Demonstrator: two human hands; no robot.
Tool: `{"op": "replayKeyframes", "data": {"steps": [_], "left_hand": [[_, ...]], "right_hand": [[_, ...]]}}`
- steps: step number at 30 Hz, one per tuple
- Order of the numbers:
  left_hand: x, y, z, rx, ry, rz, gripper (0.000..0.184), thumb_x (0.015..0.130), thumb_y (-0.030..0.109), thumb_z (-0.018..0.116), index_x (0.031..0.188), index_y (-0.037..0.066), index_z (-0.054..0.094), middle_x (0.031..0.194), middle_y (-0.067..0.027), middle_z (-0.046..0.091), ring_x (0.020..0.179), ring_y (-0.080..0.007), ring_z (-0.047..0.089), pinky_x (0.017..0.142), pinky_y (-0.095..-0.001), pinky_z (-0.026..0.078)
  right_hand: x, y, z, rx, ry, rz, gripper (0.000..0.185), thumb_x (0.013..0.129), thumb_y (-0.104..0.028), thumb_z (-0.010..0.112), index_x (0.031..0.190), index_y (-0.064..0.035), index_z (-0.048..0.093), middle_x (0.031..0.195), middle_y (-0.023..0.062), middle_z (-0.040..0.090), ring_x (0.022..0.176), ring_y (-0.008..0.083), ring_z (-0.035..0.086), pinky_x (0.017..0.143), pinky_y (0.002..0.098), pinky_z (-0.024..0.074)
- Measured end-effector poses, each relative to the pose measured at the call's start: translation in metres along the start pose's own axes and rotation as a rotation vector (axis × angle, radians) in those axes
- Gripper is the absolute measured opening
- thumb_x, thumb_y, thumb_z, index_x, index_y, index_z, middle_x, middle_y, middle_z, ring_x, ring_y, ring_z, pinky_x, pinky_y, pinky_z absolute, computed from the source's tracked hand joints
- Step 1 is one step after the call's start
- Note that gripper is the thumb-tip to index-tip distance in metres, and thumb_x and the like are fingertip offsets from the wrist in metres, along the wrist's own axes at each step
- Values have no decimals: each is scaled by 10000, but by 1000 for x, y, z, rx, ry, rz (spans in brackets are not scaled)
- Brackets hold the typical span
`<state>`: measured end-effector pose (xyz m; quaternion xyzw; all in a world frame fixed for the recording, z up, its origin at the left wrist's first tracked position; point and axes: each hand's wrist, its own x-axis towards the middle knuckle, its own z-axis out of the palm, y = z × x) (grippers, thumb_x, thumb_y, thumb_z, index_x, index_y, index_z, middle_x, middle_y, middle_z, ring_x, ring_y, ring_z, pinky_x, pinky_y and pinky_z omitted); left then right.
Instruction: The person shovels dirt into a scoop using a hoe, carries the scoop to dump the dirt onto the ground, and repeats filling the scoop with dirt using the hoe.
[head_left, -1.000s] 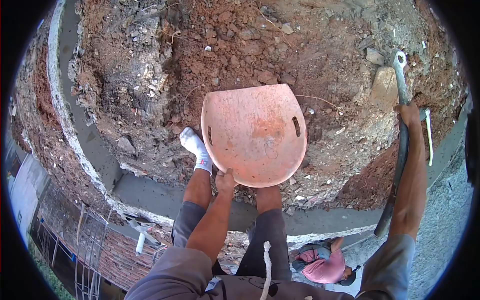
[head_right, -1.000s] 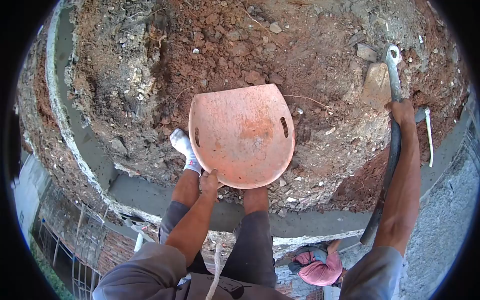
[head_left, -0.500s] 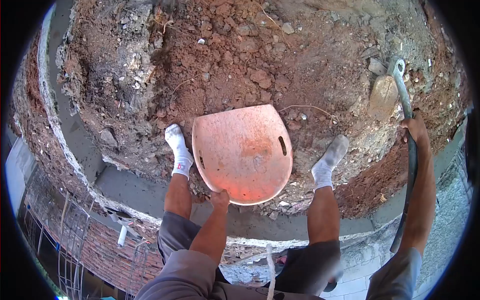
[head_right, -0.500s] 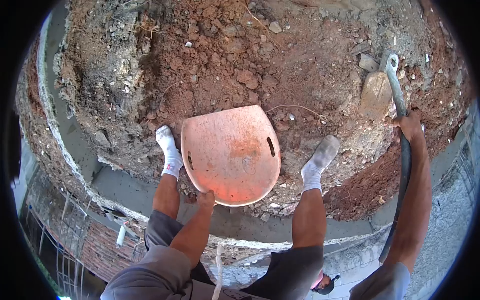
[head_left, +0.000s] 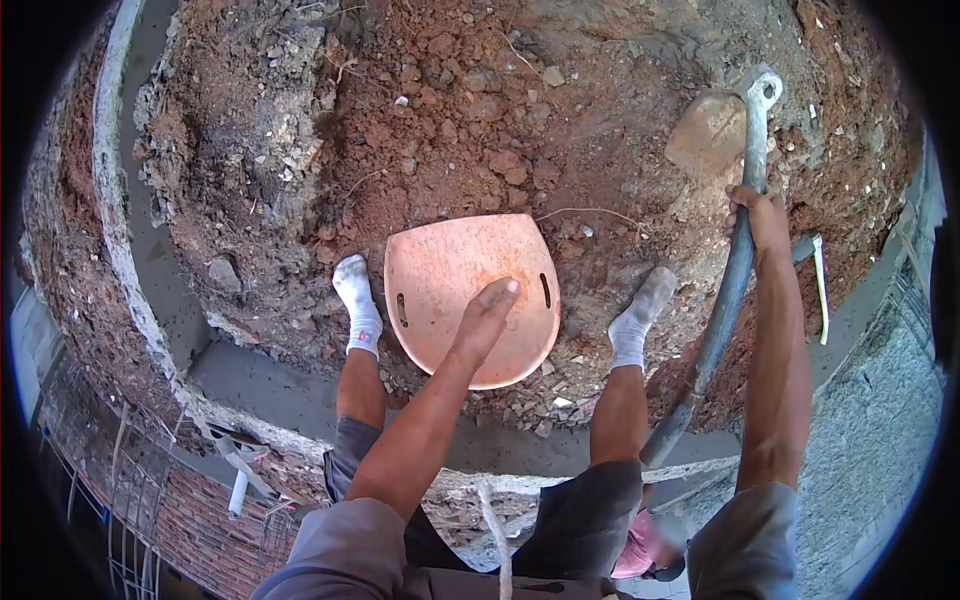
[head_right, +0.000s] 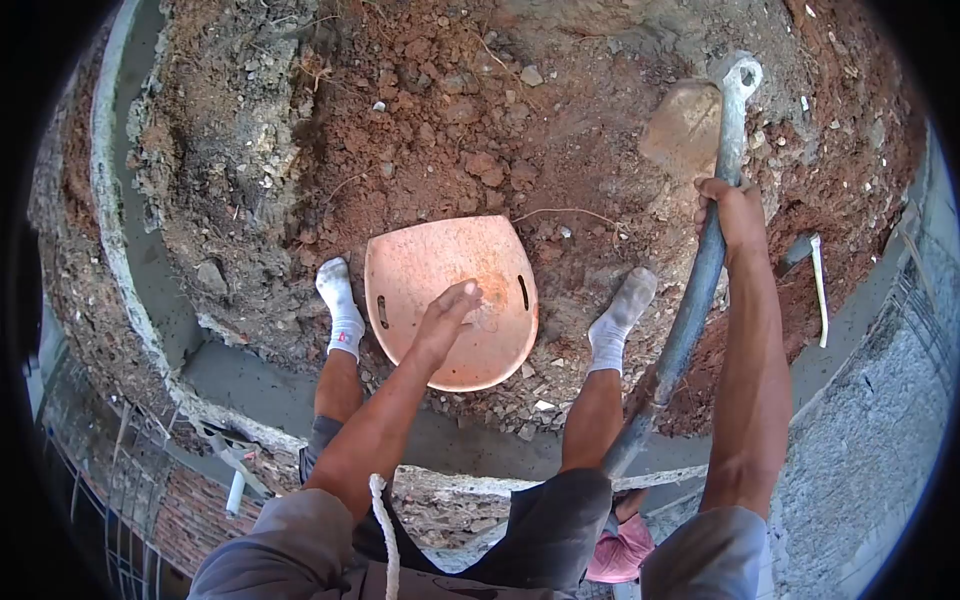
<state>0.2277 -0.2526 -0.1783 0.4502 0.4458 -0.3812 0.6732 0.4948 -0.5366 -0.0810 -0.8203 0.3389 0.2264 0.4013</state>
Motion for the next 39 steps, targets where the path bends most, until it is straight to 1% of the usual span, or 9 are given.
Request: {"op": "replayKeyframes", "data": {"steps": [4,10,11,13,15,18,22,34,39], "left_hand": [[-7,61,70,6,-557,350,743,811,502,711,1359,69,456,1153,-133,628,1144,-231,555,932,-386,455],[176,72,-18,596,-119,508,371,723,413,758,851,83,648,777,-118,677,747,-280,661,710,-388,503],[177,40,-52,648,-44,388,318,778,305,765,909,40,647,693,-15,610,630,-120,545,611,-288,450],[106,-51,-126,552,68,-240,332,780,254,739,989,5,675,716,-4,638,653,-122,588,649,-284,477],[73,-115,-182,625,224,-28,358,763,258,735,992,-12,677,735,-26,650,654,-125,605,664,-298,495],[4,-48,-147,699,198,-438,404,753,392,728,929,33,676,789,-145,660,818,-203,671,793,-355,503],[1,-3,-139,850,217,-149,539,757,535,678,983,47,648,799,-171,679,824,-337,678,763,-451,509],[-104,-289,-99,776,23,-587,453,712,537,736,1001,189,704,942,-92,706,934,-279,668,811,-404,500],[-20,-168,-67,683,-107,-211,514,693,561,754,1039,185,699,955,-72,709,907,-254,674,799,-375,506]], "right_hand": [[17,-66,38,295,113,-219,157,849,-177,622,850,-24,584,648,76,584,476,160,543,453,263,453],[101,-44,192,423,234,-388,131,875,-55,589,869,72,555,710,143,618,563,185,605,510,292,530],[102,0,247,449,202,-398,120,861,-26,587,869,86,548,690,152,606,550,186,595,514,286,539],[71,108,366,504,7,13,78,810,-22,597,840,36,554,654,122,574,516,191,564,489,318,509],[16,181,429,518,-90,337,48,796,-35,592,795,7,567,607,106,546,467,200,533,463,322,477],[4,168,414,396,-105,436,113,776,-55,590,675,-48,542,522,62,482,400,201,480,412,330,422],[33,141,420,330,-229,421,71,790,-49,578,817,-18,521,676,66,507,520,212,543,471,383,476],[-231,236,301,393,-169,493,270,737,15,651,928,-42,468,646,43,527,463,141,534,407,290,436],[-141,153,244,554,58,341,236,715,18,662,857,-32,481,625,45,523,459,155,533,418,293,437]]}}
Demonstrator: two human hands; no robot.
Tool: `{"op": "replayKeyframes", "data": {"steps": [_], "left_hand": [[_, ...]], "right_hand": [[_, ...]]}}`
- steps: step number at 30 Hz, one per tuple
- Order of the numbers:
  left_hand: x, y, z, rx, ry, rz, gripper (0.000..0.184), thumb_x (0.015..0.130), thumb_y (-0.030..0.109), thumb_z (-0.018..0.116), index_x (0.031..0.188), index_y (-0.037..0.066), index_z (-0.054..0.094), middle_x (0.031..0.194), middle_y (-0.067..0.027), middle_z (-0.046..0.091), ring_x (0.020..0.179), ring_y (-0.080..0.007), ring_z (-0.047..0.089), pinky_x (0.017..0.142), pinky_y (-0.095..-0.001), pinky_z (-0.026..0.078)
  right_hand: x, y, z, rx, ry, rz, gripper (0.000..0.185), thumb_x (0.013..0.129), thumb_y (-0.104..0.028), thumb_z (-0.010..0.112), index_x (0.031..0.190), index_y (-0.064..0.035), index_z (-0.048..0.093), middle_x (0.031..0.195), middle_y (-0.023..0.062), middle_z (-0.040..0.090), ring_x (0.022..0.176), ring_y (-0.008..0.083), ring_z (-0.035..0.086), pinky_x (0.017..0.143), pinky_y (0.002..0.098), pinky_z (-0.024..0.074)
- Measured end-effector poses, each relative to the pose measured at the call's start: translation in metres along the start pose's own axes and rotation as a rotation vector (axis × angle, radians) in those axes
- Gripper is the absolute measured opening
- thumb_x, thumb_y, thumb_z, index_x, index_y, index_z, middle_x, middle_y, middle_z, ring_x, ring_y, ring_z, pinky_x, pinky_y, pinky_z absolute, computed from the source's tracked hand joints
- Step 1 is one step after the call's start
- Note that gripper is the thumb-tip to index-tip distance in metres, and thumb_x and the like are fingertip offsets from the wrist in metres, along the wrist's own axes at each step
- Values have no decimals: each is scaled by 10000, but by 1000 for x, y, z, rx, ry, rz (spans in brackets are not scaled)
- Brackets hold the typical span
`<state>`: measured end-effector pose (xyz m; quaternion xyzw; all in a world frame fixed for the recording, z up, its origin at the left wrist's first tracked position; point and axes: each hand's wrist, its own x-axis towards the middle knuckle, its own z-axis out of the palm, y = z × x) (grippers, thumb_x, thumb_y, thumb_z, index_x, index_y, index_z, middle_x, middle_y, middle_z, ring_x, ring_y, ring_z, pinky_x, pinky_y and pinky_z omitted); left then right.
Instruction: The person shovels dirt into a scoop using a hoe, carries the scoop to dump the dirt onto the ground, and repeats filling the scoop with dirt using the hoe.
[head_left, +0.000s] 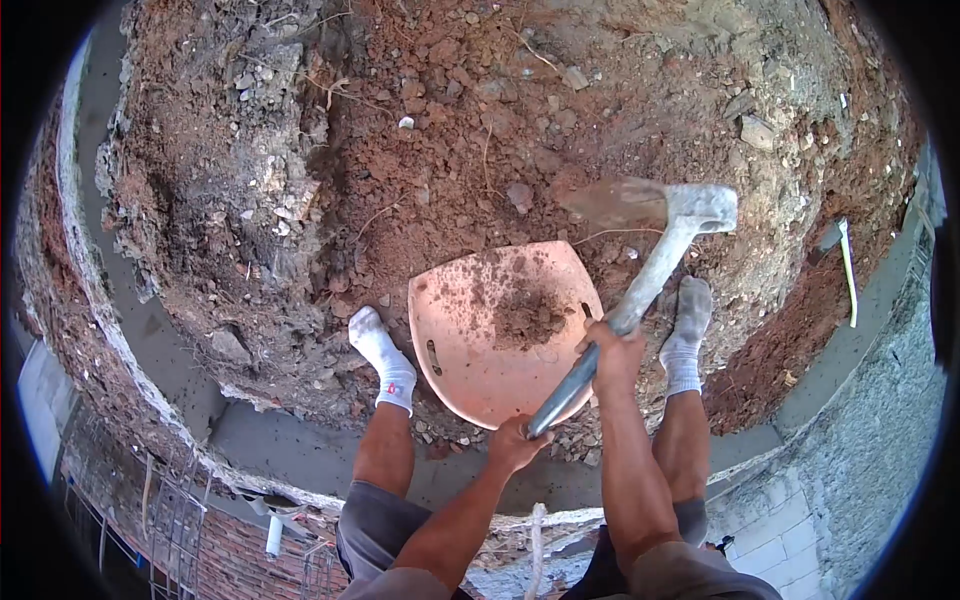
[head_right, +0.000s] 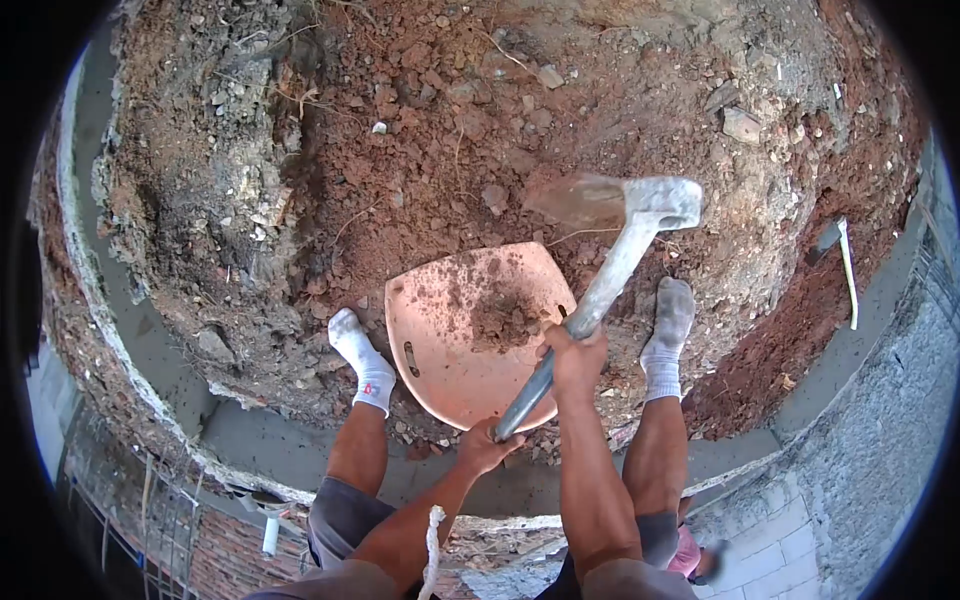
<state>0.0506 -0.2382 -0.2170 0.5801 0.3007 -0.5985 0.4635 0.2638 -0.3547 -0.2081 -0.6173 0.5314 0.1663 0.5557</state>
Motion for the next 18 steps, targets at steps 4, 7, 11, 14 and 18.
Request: {"op": "replayKeyframes", "data": {"steps": [4,7,11,14,18], "left_hand": [[131,192,-167,289,75,317,470,693,581,765,954,199,681,783,-30,669,731,-174,639,737,-362,544],[155,264,-281,462,303,383,384,792,514,707,959,170,675,676,10,610,626,-116,590,617,-305,519],[108,155,-348,693,461,33,437,818,467,678,1049,95,666,766,-105,670,695,-238,659,708,-376,539],[58,85,-344,695,457,-83,483,742,449,718,1035,69,670,904,-208,691,888,-364,673,836,-444,517],[-16,56,-305,434,419,-120,410,729,384,732,946,38,689,841,-210,688,828,-378,672,798,-437,511]], "right_hand": [[133,-133,75,141,19,-436,180,861,-88,605,878,67,515,700,115,573,513,177,572,488,299,541],[228,-160,170,465,-53,-466,85,878,-37,519,852,42,502,724,118,522,597,193,584,539,338,542],[205,-22,296,422,-257,8,43,870,-40,479,842,-9,467,643,74,462,472,204,487,464,389,488],[154,27,302,412,-332,119,109,857,-90,501,778,-16,515,631,72,481,470,210,496,439,384,463],[93,48,295,179,-376,242,103,830,-91,531,753,-24,524,613,67,477,475,210,512,422,383,456]]}}
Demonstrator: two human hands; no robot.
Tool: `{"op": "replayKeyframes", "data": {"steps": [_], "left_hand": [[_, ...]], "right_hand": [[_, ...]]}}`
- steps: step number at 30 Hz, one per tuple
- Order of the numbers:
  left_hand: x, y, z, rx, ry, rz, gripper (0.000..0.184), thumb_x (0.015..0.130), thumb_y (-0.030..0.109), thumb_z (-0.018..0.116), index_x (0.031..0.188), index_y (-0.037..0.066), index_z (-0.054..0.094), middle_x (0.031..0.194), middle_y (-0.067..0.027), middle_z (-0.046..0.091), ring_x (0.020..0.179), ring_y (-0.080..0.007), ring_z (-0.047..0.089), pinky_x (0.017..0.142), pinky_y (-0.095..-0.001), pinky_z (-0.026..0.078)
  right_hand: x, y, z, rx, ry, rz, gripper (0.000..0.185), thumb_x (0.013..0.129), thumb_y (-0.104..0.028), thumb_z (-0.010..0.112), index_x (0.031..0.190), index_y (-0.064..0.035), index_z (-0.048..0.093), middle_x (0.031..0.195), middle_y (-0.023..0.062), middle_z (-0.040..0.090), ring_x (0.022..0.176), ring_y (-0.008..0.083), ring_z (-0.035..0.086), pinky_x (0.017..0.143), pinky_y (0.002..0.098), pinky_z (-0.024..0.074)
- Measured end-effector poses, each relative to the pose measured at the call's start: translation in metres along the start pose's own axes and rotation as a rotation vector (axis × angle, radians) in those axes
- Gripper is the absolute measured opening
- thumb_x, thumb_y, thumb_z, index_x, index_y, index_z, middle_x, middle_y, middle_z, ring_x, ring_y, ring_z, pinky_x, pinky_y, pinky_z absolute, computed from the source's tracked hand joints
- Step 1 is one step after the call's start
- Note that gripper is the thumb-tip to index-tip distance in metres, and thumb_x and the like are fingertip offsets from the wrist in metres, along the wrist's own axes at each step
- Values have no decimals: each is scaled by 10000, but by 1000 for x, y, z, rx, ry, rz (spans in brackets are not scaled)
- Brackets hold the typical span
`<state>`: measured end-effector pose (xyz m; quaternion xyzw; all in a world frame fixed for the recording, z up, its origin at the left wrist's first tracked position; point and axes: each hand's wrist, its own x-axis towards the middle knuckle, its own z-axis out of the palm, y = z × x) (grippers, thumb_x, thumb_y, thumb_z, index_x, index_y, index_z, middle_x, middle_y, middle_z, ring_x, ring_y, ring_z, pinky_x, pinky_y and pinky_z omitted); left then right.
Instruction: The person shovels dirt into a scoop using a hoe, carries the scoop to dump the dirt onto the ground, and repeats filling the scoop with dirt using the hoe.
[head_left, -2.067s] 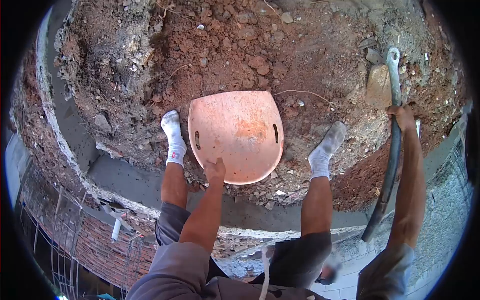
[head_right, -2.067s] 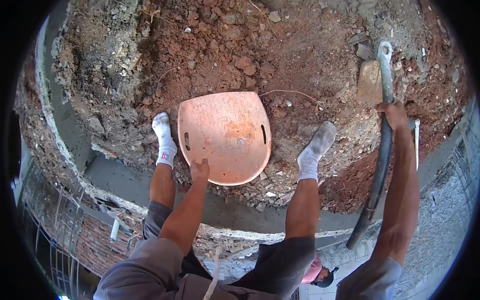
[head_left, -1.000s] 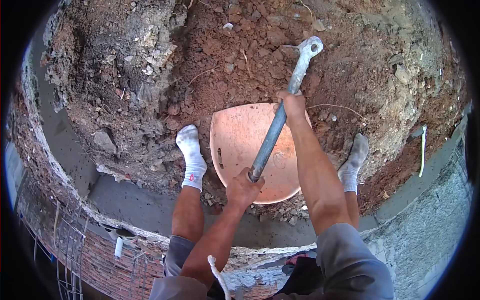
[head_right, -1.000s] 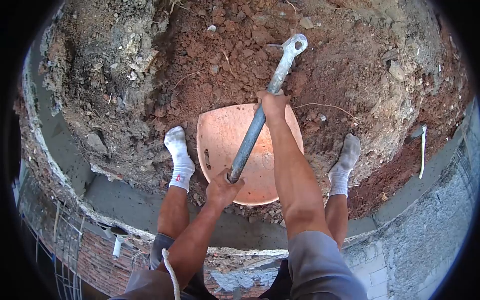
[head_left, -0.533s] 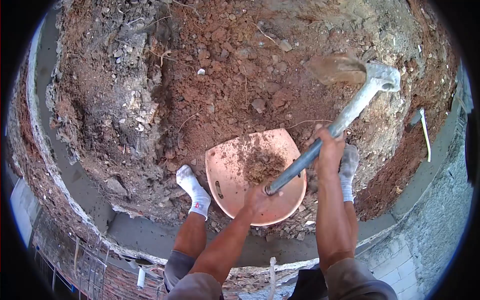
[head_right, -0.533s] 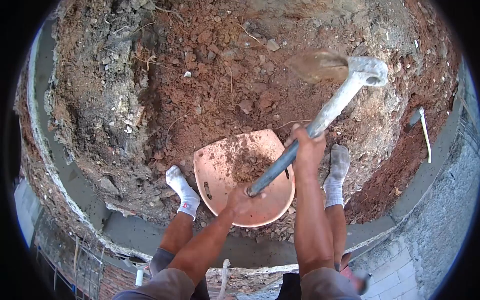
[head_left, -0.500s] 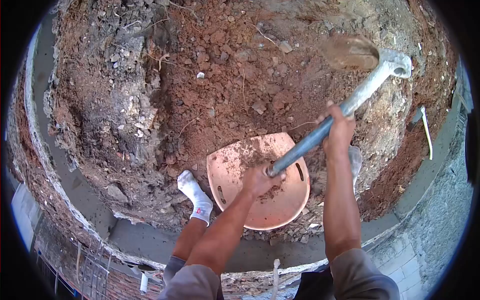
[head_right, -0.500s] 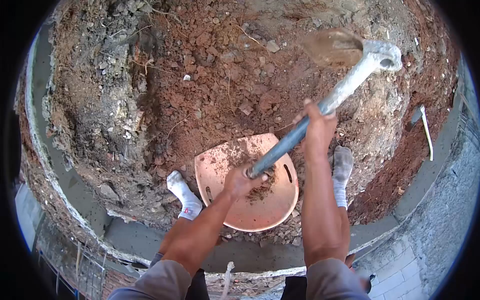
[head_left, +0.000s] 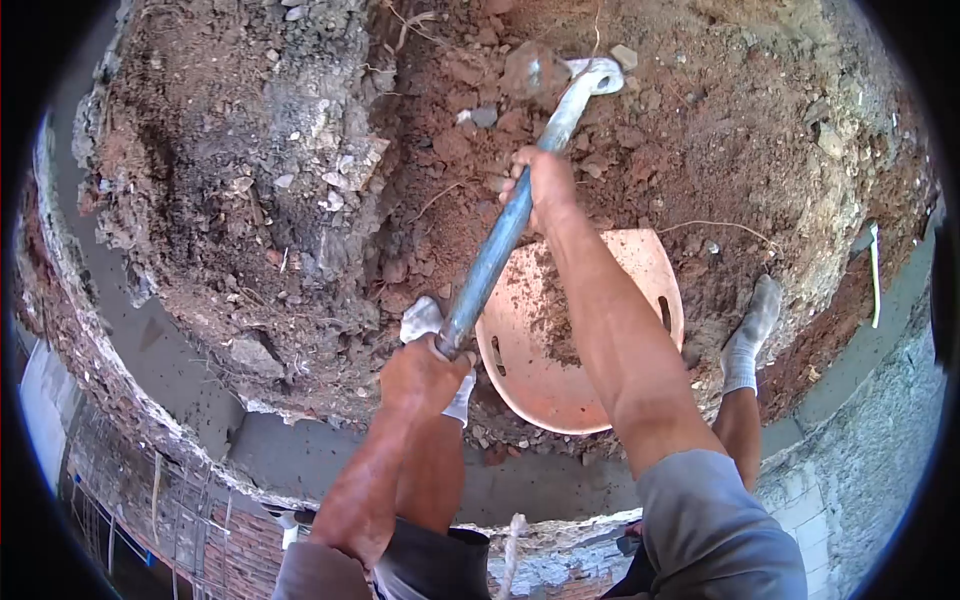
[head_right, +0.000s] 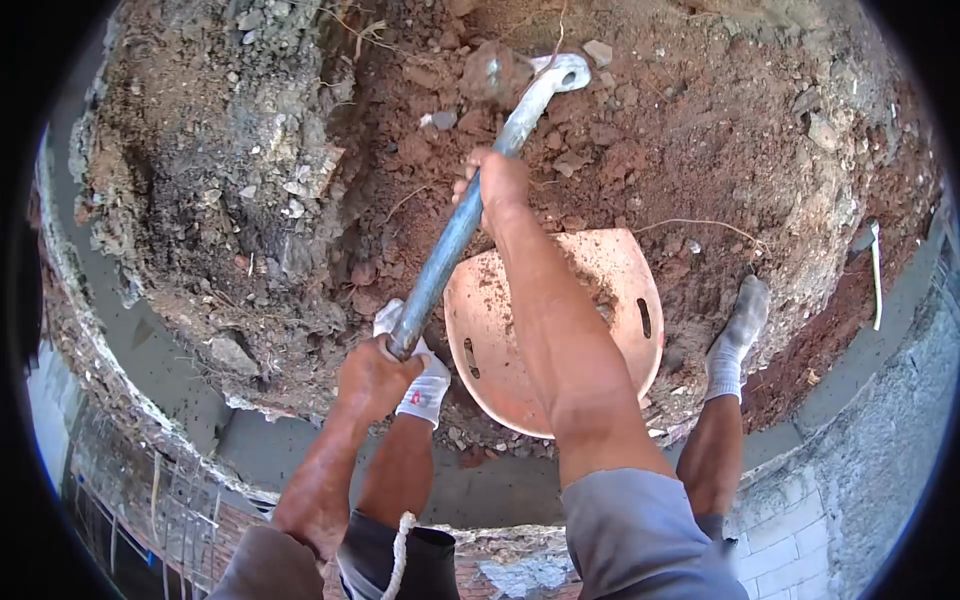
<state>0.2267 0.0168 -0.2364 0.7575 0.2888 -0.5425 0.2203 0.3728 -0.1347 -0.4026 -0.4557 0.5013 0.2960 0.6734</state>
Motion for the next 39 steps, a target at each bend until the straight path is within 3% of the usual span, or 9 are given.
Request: {"op": "replayKeyframes", "data": {"steps": [8,13,15,18,25,29,31,35,39], "left_hand": [[-39,30,78,-187,-23,-186,399,763,405,668,1018,99,673,906,-194,695,911,-359,667,863,-443,497],[-125,17,287,-527,-172,-371,478,744,522,684,1006,122,667,905,-164,702,882,-351,676,800,-443,509],[-170,13,334,-420,-524,-294,561,693,585,723,989,112,673,891,-141,706,865,-311,688,770,-430,517],[-207,37,369,-292,-381,-17,622,635,625,760,969,105,685,883,-137,702,848,-265,689,746,-396,521],[-14,206,133,-763,-287,545,542,714,488,782,1055,83,667,920,-113,691,824,-225,666,787,-399,532],[118,229,3,-685,-63,640,410,735,498,757,924,145,668,752,-32,653,690,-146,625,731,-359,535],[131,153,13,-527,-163,394,446,774,502,720,956,98,676,720,-52,637,683,-131,629,702,-346,533],[62,3,112,-371,-84,-33,500,750,500,698,1013,75,687,998,-193,684,955,-333,660,862,-378,506],[-23,41,79,-342,-223,-108,499,752,501,680,1021,81,680,1036,-199,677,1008,-341,642,879,-408,494]], "right_hand": [[-8,5,-29,-226,-76,125,76,821,-116,565,786,-57,530,631,48,486,463,183,496,422,357,456],[-118,45,-136,-491,-12,69,106,789,-25,603,835,1,512,607,64,512,430,170,517,335,307,399],[-168,86,-200,-706,32,19,257,737,-7,619,988,9,569,703,39,550,558,127,557,485,273,445],[-213,68,-229,-625,130,-29,332,710,-15,640,1032,-7,562,699,20,546,572,112,537,509,265,434],[-189,-224,-96,-614,144,-953,387,772,-234,736,989,13,532,658,89,603,505,140,587,426,267,483],[-98,-259,15,-343,322,-1320,98,786,-61,582,696,-45,546,540,56,487,409,198,476,391,337,402],[-21,-194,-3,-385,-61,-1064,202,813,-99,628,928,43,543,673,135,613,504,177,591,495,285,508],[34,20,-39,-263,272,-107,106,802,-54,596,715,-32,540,529,74,469,399,195,447,374,359,394],[-9,-16,-42,-390,120,-7,125,809,-15,580,901,58,537,653,90,505,456,200,499,432,336,468]]}}
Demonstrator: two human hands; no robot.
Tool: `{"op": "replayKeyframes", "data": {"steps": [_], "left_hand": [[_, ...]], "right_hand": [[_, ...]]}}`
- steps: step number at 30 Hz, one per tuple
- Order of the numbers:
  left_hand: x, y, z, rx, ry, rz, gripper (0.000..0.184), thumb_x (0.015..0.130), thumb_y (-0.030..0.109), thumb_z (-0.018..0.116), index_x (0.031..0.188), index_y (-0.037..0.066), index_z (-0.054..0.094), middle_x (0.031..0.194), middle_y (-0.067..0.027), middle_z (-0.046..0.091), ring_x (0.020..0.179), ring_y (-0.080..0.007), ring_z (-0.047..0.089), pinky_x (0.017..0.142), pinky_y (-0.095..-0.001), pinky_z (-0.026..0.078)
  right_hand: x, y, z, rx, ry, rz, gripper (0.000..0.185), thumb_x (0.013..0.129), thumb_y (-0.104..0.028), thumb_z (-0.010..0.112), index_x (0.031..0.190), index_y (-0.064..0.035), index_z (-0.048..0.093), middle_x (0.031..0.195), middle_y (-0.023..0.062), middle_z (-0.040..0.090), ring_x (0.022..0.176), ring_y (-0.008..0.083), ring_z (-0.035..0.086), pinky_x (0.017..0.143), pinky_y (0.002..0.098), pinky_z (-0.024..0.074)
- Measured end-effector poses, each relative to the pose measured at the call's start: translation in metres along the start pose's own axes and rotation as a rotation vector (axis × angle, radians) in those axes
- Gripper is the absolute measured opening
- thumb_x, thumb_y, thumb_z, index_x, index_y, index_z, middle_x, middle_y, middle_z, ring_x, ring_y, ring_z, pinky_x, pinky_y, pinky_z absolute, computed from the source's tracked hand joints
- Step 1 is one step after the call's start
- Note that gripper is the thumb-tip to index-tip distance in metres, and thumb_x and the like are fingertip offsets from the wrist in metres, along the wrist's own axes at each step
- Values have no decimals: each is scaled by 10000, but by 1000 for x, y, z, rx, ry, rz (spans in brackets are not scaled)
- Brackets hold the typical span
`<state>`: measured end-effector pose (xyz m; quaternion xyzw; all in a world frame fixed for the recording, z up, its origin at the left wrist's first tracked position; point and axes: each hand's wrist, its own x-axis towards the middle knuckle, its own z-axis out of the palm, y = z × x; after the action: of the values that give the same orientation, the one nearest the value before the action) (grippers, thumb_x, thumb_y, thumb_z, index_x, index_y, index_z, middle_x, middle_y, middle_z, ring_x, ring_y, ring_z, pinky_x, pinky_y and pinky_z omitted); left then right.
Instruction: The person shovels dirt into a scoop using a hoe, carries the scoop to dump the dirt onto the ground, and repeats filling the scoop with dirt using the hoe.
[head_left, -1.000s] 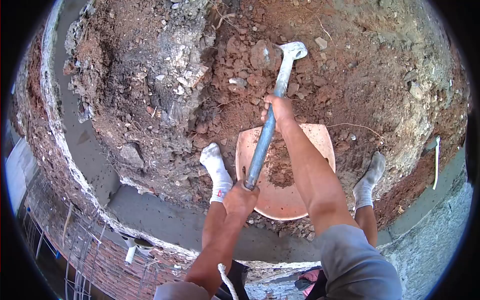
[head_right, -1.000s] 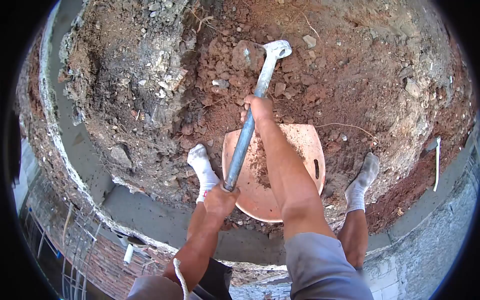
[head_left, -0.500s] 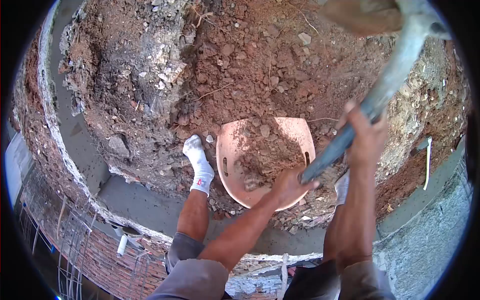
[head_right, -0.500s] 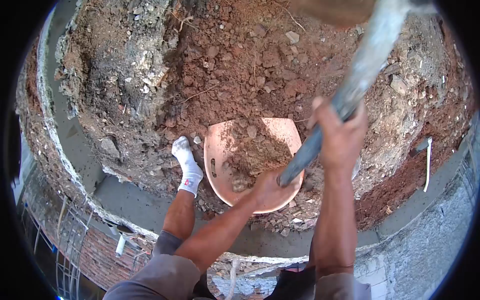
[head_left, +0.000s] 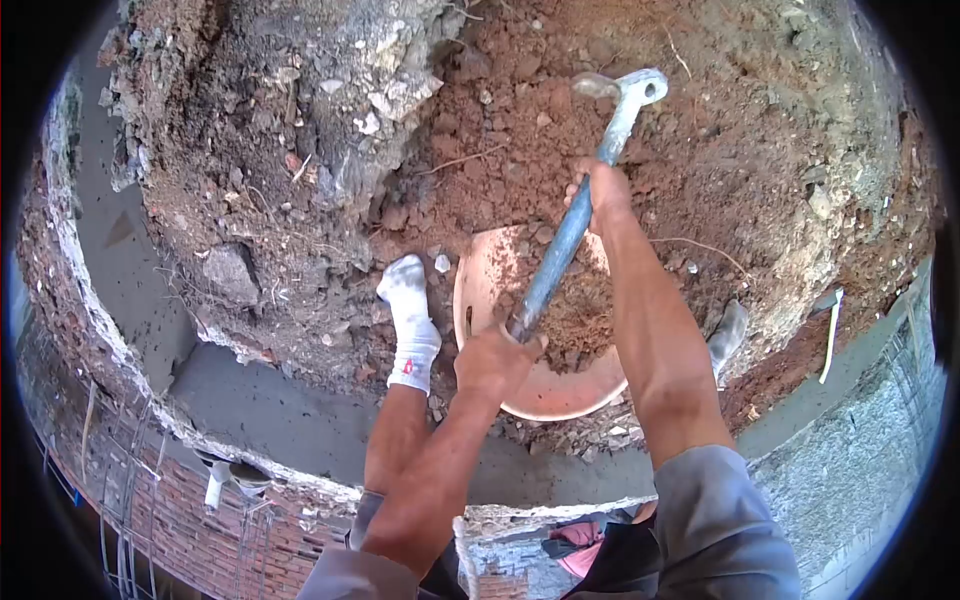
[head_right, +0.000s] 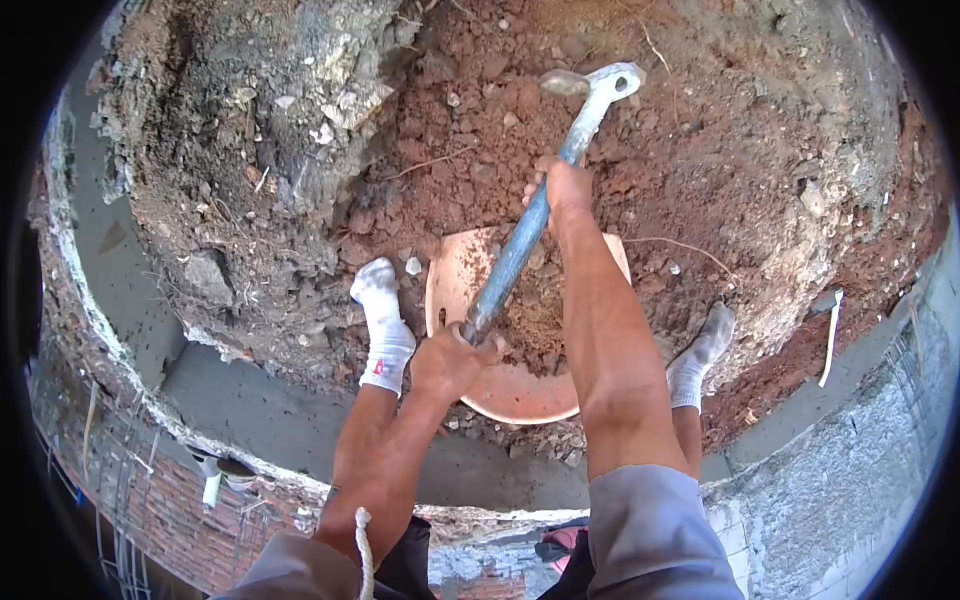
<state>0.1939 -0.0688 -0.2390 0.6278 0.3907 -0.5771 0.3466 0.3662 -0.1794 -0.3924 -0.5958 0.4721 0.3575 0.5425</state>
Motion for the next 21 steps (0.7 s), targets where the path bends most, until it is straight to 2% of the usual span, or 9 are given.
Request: {"op": "replayKeyframes", "data": {"steps": [2,7,11,13,15,17,19,20,21], "left_hand": [[-24,-16,5,-113,-26,-23,509,753,502,677,1043,83,667,1007,-202,680,1003,-337,644,873,-413,493],[-44,-51,14,-232,-12,-105,530,760,511,665,1100,105,639,967,-181,688,974,-335,652,859,-419,488],[-70,-73,138,-261,166,-141,501,728,504,732,932,56,640,804,-155,677,779,-326,662,744,-404,500],[-99,-119,217,-147,-87,-220,534,769,552,653,1066,110,653,951,-135,704,957,-309,664,837,-410,491],[-110,-177,279,-187,-585,-300,577,730,569,698,1066,102,663,1008,-127,702,1013,-277,652,881,-403,476],[-144,-205,319,-163,-278,-85,613,651,568,771,1036,98,688,1014,-123,705,1008,-261,655,881,-392,479],[-130,-179,309,-148,-372,-141,591,639,521,787,1060,117,696,1000,-138,702,971,-267,669,880,-379,487],[-121,-123,283,28,-242,-214,526,664,485,779,1042,129,698,964,-139,703,959,-260,672,860,-377,492],[-122,-56,229,-170,-146,-58,471,699,431,774,1041,122,674,917,-125,697,891,-255,674,822,-398,498]], "right_hand": [[-19,-2,7,-40,-75,59,201,812,6,559,987,103,536,718,97,533,489,195,534,466,316,508],[-40,34,31,-161,-43,-8,148,813,-68,601,900,-21,491,662,57,514,480,162,525,401,321,468],[-95,73,-42,-74,-102,-101,150,811,-44,621,889,-15,495,656,70,540,460,157,546,372,293,461],[-160,116,-96,-112,-95,-7,195,797,-19,617,934,-21,479,633,42,520,450,144,524,376,287,437],[-213,172,-141,-136,8,92,268,760,-13,623,1001,-7,505,644,36,526,462,145,515,412,293,406],[-247,181,-164,-106,2,142,331,744,-18,618,1054,12,506,649,43,532,481,151,523,427,285,408],[-242,135,-175,-45,34,-14,319,744,-16,609,1044,15,508,656,53,541,496,150,527,443,283,415],[-241,99,-180,-18,56,-83,313,744,-15,605,1039,17,509,660,58,545,503,150,530,451,282,419],[-240,35,-178,-9,76,-100,313,739,-26,641,1019,7,507,661,66,556,519,154,538,468,283,434]]}}
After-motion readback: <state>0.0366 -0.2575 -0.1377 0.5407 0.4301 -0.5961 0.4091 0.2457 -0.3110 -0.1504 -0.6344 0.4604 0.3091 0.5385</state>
